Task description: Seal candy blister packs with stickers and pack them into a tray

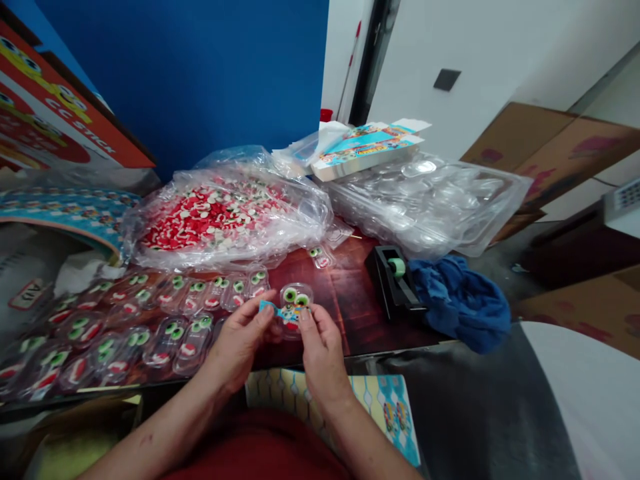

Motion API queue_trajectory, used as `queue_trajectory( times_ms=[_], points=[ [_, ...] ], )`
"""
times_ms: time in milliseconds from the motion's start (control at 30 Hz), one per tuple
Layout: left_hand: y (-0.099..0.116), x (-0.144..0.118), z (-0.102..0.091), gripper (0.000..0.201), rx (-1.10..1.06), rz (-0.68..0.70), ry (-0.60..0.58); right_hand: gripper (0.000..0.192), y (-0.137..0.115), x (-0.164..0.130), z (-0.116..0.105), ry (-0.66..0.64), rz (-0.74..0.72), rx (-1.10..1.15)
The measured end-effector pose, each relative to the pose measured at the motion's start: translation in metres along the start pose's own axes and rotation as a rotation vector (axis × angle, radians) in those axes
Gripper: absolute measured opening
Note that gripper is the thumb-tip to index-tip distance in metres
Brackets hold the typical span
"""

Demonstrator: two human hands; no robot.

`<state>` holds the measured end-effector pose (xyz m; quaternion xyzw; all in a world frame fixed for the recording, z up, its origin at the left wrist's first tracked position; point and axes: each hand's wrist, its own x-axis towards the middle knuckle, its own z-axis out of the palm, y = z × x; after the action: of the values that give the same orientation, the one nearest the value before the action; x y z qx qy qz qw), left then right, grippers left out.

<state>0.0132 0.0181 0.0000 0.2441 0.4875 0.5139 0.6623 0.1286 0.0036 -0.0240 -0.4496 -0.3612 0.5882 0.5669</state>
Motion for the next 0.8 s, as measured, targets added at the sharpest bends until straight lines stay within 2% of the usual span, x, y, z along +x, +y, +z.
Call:
queue_trajectory(
  times_ms=[67,133,267,333,400,500,567,700,800],
  points=[
    [0.004,0.001,-0.004,0.026,0.01,-0.005,-0.044,0.023,-0.004,0.0,-0.002,0.018,0.001,0.001],
    [0.006,0.001,-0.004,0.023,-0.032,-0.035,-0.121,0.021,-0.007,-0.002,0.0,-0.003,0.017,0.051],
    [0.007,-0.003,0.001,0.021,-0.154,-0.21,-0.2,0.016,-0.009,-0.007,0.004,-0.114,0.028,0.156],
    [0.008,-0.003,0.002,0.022,-0.152,-0.304,-0.218,0.018,-0.01,-0.008,0.002,-0.144,0.003,0.048],
    [0.01,-0.002,0.002,0.024,-0.129,-0.375,-0.255,0.022,-0.011,-0.009,-0.001,-0.154,-0.025,-0.152],
    [0.01,0.0,0.0,0.026,-0.091,-0.422,-0.307,0.029,-0.015,-0.009,-0.003,-0.145,-0.073,-0.374],
    [0.008,0.001,0.001,0.029,-0.051,-0.365,-0.246,0.03,-0.016,-0.009,-0.004,-0.124,-0.109,-0.428],
    [0.006,-0.002,0.007,0.028,-0.027,-0.069,0.027,0.031,-0.015,-0.007,-0.007,-0.06,-0.173,-0.554],
    [0.006,-0.009,0.012,0.03,-0.009,0.007,0.035,0.03,-0.012,-0.008,-0.012,-0.039,-0.22,-0.639]
  ],
)
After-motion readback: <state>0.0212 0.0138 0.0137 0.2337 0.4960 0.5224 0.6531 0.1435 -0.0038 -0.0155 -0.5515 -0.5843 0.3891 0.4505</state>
